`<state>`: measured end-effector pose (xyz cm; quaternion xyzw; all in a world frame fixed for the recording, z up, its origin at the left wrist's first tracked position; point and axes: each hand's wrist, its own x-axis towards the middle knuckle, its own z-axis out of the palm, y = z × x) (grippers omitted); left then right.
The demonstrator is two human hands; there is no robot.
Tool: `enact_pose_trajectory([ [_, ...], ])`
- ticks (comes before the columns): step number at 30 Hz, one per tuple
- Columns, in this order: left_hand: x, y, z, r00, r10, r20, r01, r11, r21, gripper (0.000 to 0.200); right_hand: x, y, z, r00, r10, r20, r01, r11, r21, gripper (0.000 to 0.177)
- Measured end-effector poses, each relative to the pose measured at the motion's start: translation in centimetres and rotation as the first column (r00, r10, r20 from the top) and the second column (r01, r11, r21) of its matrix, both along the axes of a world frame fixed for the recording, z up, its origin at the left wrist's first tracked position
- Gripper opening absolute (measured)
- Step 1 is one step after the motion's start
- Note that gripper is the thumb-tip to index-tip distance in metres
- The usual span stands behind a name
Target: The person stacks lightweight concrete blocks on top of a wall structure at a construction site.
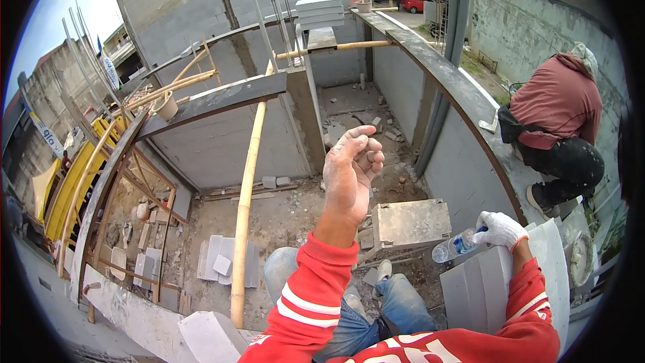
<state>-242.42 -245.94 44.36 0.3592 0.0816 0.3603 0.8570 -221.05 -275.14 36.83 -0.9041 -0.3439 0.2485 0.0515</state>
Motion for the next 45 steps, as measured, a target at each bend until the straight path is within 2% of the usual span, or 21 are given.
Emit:
enact_pose_trajectory([
  [3, -0.6, 3.0, -1.6, 0.98, 0.197, -0.012, -0.197, 0.972, -0.125, 0.019, 0.2, -0.1, 0.0, 0.997, -0.047, -0.06, 0.046, 0.999, -0.018, 0.04],
  [6, -1.5, 4.5, -1.6, 0.954, 0.298, 0.026, -0.288, 0.94, -0.184, 0.02, 0.6, -0.4, -0.8, 0.999, 0.035, 0.018, -0.036, 0.999, 0.016, 0.04],
  [10, -2.0, 5.4, -1.3, 0.916, 0.398, 0.054, -0.377, 0.898, -0.228, 0.018, -0.1, 0.0, 0.4, 0.999, -0.036, -0.034, 0.035, 0.999, -0.014, 0.041],
  [19, -1.5, 5.6, -1.9, 0.907, 0.419, 0.032, -0.395, 0.877, -0.274, 0.021, 0.0, -0.1, 0.1, 1.0, -0.024, -0.01, 0.024, 1.0, -0.008, 0.041],
  [21, -1.8, 6.2, -1.6, 0.928, 0.37, 0.044, -0.35, 0.907, -0.235, 0.02, 0.2, -0.4, -0.2, 0.998, 0.049, 0.047, -0.05, 0.999, 0.011, 0.042],
  [22, -2.5, 6.4, -0.8, 0.935, 0.354, 0.022, -0.349, 0.93, -0.117, 0.022, 0.3, -0.6, -0.4, 0.995, 0.078, 0.06, -0.081, 0.995, 0.062, 0.04],
  [23, -3.3, 7.0, 0.3, 0.941, 0.337, -0.02, -0.338, 0.941, -0.018, 0.024, -0.7, -0.3, 0.8, 1.0, -0.01, 0.006, 0.009, 0.995, 0.103, 0.039],
  [24, -4.5, 8.3, 0.9, 0.93, 0.36, -0.081, -0.346, 0.927, 0.145, 0.029, 0.0, -0.8, -0.1, 0.997, 0.042, 0.059, -0.051, 0.987, 0.152, 0.039],
  [25, -5.9, 9.9, 1.4, 0.909, 0.403, -0.107, -0.346, 0.872, 0.346, 0.031, -0.3, -0.3, 0.8, 1.0, -0.003, 0.014, 0.001, 0.993, 0.116, 0.039],
  [27, -9.1, 13.8, 0.9, 0.768, 0.591, -0.246, -0.287, 0.662, 0.693, 0.036, -0.4, 0.0, 1.1, 0.998, 0.013, 0.064, -0.02, 0.994, 0.106, 0.034],
  [30, -15.8, 23.2, -8.3, 0.336, 0.861, -0.381, -0.056, 0.422, 0.905, 0.046, -0.5, -0.2, 1.0, 0.999, 0.014, 0.035, -0.018, 0.995, 0.096, 0.033],
  [32, -21.4, 28.6, -18.1, 0.054, 0.864, -0.5, 0.125, 0.491, 0.862, 0.057, -0.8, 0.4, 1.1, 0.996, 0.013, 0.085, -0.024, 0.992, 0.128, 0.032],
  [34, -27.3, 31.4, -28.7, -0.237, 0.839, -0.491, 0.302, 0.544, 0.783, 0.079, -0.9, 0.3, 1.0, 0.991, 0.037, 0.13, -0.056, 0.987, 0.148, 0.031],
  [35, -30.1, 31.7, -33.3, -0.33, 0.776, -0.537, 0.299, 0.625, 0.721, 0.095, -1.0, 0.2, 0.9, 0.985, 0.036, 0.172, -0.066, 0.983, 0.172, 0.032],
  [36, -31.8, 30.5, -36.3, -0.435, 0.636, -0.638, 0.229, 0.763, 0.604, 0.109, -1.1, 0.1, 0.8, 0.966, 0.041, 0.256, -0.083, 0.985, 0.154, 0.031],
  [37, -33.2, 30.0, -39.4, -0.516, 0.469, -0.717, 0.137, 0.871, 0.472, 0.122, -1.3, 0.2, 0.5, 0.961, -0.016, 0.277, -0.047, 0.975, 0.219, 0.03],
  [39, -34.9, 27.6, -44.8, -0.548, 0.277, -0.789, 0.037, 0.951, 0.308, 0.135, -1.7, 0.1, 0.1, 0.893, -0.144, 0.426, 0.011, 0.954, 0.3, 0.03],
  [41, -36.1, 26.4, -51.1, -0.537, 0.144, -0.831, 0.001, 0.986, 0.169, 0.134, -1.7, -0.4, 0.5, 0.846, -0.208, 0.492, 0.047, 0.947, 0.319, 0.025],
  [42, -35.1, 24.2, -49.2, -0.529, 0.279, -0.802, 0.051, 0.953, 0.298, 0.117, -1.6, -0.8, 0.0, 0.839, -0.185, 0.511, 0.013, 0.947, 0.322, 0.025],
  [43, -34.6, 24.2, -49.3, -0.523, 0.259, -0.812, 0.02, 0.956, 0.292, 0.117, -1.4, -1.3, -0.7, 0.813, -0.235, 0.534, 0.017, 0.924, 0.381, 0.024],
  [45, -35.1, 23.4, -49.4, -0.515, 0.309, -0.8, 0.054, 0.943, 0.329, 0.096, -1.1, -1.6, -1.4, 0.776, -0.31, 0.55, 0.027, 0.887, 0.462, 0.023],
])
